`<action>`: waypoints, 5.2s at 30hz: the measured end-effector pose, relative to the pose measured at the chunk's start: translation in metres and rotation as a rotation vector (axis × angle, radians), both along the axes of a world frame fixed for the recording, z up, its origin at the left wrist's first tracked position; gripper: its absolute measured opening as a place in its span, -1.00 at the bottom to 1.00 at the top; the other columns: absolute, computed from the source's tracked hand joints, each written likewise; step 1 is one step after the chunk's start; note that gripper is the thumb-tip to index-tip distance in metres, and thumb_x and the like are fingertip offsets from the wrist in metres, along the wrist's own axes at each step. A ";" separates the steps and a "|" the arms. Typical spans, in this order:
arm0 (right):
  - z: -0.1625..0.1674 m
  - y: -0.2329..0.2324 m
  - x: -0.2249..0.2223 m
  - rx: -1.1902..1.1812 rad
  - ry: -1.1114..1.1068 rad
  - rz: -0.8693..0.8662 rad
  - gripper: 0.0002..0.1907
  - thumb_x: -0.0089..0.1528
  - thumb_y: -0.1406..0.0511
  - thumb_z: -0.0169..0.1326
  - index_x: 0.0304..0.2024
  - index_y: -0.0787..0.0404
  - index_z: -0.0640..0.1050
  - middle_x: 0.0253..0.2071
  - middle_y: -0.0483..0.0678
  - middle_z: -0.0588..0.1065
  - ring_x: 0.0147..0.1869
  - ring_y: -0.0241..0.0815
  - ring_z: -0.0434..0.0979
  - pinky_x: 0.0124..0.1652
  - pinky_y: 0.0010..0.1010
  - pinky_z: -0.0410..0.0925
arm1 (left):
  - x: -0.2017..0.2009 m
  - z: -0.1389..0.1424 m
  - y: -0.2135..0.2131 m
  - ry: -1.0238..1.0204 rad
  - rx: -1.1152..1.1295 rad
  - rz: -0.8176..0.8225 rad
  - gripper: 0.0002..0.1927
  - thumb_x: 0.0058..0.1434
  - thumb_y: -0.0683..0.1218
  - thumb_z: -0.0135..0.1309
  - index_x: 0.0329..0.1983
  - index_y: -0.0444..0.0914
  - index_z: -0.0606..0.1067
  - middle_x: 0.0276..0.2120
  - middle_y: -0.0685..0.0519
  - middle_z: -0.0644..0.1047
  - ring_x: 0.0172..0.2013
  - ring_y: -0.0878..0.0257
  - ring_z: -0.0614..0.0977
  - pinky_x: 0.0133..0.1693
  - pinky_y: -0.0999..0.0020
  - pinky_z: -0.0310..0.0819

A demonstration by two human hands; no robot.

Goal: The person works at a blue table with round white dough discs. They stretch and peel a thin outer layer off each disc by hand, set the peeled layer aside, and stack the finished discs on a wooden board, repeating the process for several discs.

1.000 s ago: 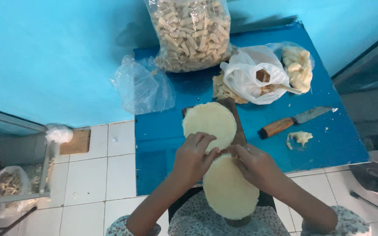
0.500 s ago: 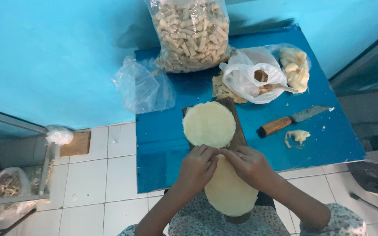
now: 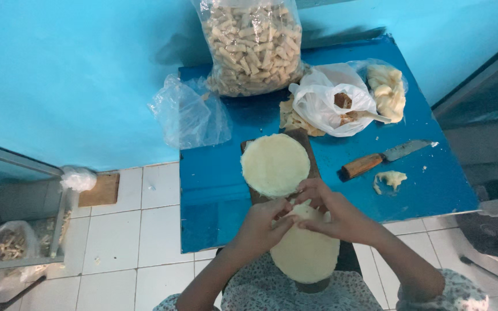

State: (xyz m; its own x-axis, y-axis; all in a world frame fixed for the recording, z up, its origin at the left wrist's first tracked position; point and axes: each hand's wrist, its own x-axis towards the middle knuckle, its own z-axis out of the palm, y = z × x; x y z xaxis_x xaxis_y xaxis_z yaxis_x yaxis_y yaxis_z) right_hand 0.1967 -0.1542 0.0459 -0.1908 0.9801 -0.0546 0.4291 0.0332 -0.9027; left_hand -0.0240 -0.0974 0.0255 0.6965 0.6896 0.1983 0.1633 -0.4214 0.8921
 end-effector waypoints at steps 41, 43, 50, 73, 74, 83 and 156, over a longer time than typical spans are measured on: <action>0.001 -0.002 -0.016 0.441 -0.413 -0.063 -0.66 0.10 0.41 0.23 -0.06 0.20 0.51 -0.25 0.04 0.54 -0.16 0.08 0.60 -0.25 -0.18 0.46 | -0.011 0.041 0.052 0.196 0.542 0.400 -0.75 0.22 -0.07 0.21 -0.06 -0.24 0.55 -0.15 -0.01 0.57 -0.12 0.01 0.62 -0.21 0.15 0.54; -0.005 -0.003 -0.018 0.446 -0.432 -0.082 -0.68 0.12 0.42 0.21 -0.07 0.21 0.50 -0.27 0.04 0.53 -0.16 0.08 0.60 -0.26 -0.18 0.45 | -0.009 0.042 0.043 0.180 0.521 0.385 -0.76 0.22 -0.07 0.21 -0.08 -0.24 0.55 -0.15 0.00 0.57 -0.13 0.01 0.62 -0.21 0.16 0.54; -0.010 0.001 -0.020 0.537 -0.490 -0.049 -0.72 0.12 0.43 0.19 -0.11 0.20 0.50 -0.29 -0.01 0.52 -0.15 0.08 0.57 -0.20 -0.13 0.40 | -0.004 0.029 0.026 0.154 0.379 0.310 -0.78 0.22 -0.07 0.23 -0.11 -0.24 0.56 -0.20 0.00 0.57 -0.18 0.03 0.62 -0.23 0.15 0.53; 0.015 0.003 0.017 -0.078 0.131 0.054 -0.39 0.14 0.41 0.27 0.21 0.08 0.37 -0.29 -0.10 0.54 -0.16 -0.31 0.63 -0.13 -0.43 0.53 | -0.004 0.002 0.019 -0.029 -0.219 -0.151 -0.72 0.16 -0.09 0.29 -0.15 -0.32 0.50 -0.43 0.00 0.59 -0.38 0.35 0.61 -0.36 0.40 0.48; 0.017 0.007 0.019 -0.067 0.156 0.049 -0.41 0.15 0.42 0.24 0.20 0.08 0.37 -0.27 -0.12 0.53 -0.14 -0.34 0.63 -0.10 -0.45 0.56 | -0.005 0.001 0.023 -0.004 -0.189 -0.111 -0.73 0.16 -0.08 0.30 -0.18 -0.32 0.53 -0.47 0.00 0.57 -0.43 0.34 0.57 -0.39 0.41 0.45; -0.002 0.120 0.026 0.175 0.060 -0.007 -0.48 0.17 0.43 0.27 0.14 0.14 0.40 -0.22 -0.12 0.45 -0.17 -0.41 0.47 -0.31 -0.52 0.40 | 0.004 -0.010 0.110 0.040 0.114 0.240 -0.75 0.09 -0.12 0.29 -0.20 -0.31 0.58 -0.43 -0.11 0.61 -0.43 0.10 0.67 -0.37 0.25 0.53; 0.011 -0.004 0.013 0.468 -0.297 -0.141 -0.72 0.17 0.46 0.14 -0.07 0.18 0.50 -0.09 -0.02 0.58 0.02 -0.02 0.64 -0.07 -0.24 0.47 | -0.002 0.017 0.063 0.197 0.451 -0.204 -0.85 0.21 -0.05 0.23 -0.31 -0.22 0.56 -0.20 0.06 0.58 -0.14 0.05 0.55 -0.08 0.08 0.43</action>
